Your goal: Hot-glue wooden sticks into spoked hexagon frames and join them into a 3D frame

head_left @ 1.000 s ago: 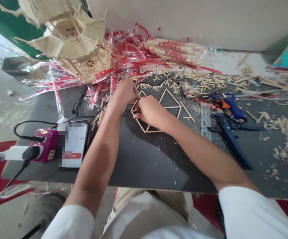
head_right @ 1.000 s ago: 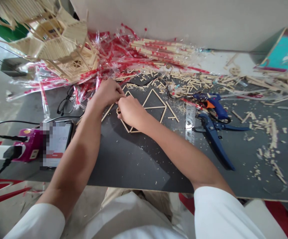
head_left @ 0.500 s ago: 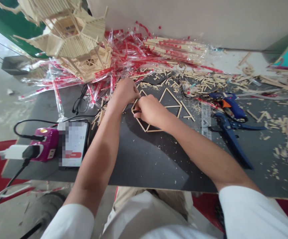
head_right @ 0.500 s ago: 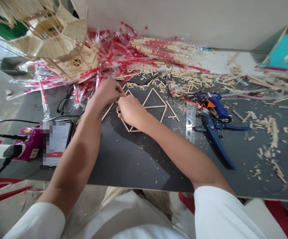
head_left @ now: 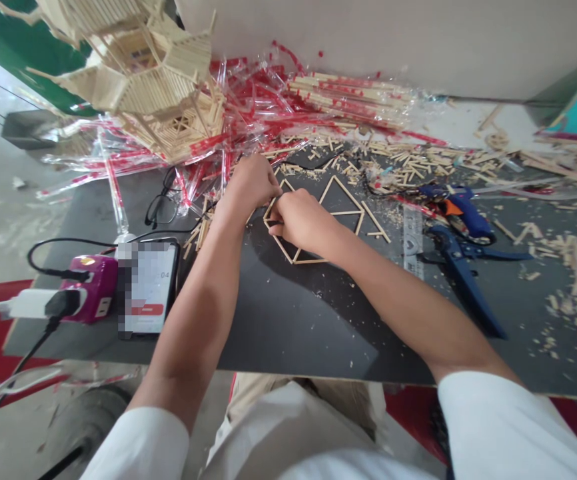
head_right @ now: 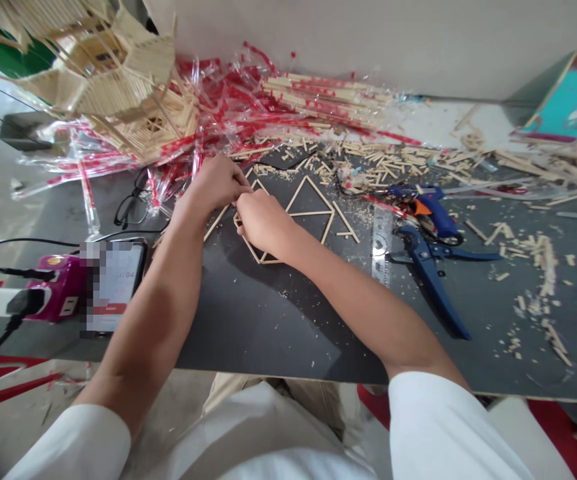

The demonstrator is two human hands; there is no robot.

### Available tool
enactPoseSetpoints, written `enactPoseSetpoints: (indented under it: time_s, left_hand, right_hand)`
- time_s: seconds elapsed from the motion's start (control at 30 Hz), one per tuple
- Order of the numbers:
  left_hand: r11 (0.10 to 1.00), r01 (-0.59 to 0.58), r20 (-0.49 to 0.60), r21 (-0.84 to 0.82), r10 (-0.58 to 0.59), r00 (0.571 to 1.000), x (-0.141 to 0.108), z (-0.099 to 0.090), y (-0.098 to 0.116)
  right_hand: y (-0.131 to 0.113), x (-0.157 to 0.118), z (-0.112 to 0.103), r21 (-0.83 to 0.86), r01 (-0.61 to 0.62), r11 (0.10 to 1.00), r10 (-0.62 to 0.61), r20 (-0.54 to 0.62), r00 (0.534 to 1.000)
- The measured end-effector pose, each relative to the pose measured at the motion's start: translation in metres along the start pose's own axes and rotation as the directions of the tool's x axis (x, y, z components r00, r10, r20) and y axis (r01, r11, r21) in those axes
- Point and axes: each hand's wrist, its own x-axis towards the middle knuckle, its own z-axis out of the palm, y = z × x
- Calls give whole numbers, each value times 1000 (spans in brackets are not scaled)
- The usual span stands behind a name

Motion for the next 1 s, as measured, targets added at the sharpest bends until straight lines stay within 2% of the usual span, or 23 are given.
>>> enactPoseSetpoints:
  time_s: [0.37,0.5,0.7,0.87,1.0]
  left_hand:
    - [999,-2,-5,-42,2,1000,-1,0,1]
    - [999,-13,-9,-42,12,1000,0,1,0]
    - [999,-28,0,-38,28,1000,2,2,-2]
    - [999,-40,3,-4,40,999,2,2,-2]
    - [999,-23,24,-23,24,999,0,2,-2]
  right_hand:
    - [1,-2,-1,-12,18,1000,-18,-8,1000]
    - [4,-5,-6,-5,84,996,-84,15,996]
    - [15,-8,-16,12,176,984,-176,-24,984]
    - [12,-26,-34,-93,167,982,-168,-11,986]
    - [14,-53,-26,-57,161,985,-163,-19,986]
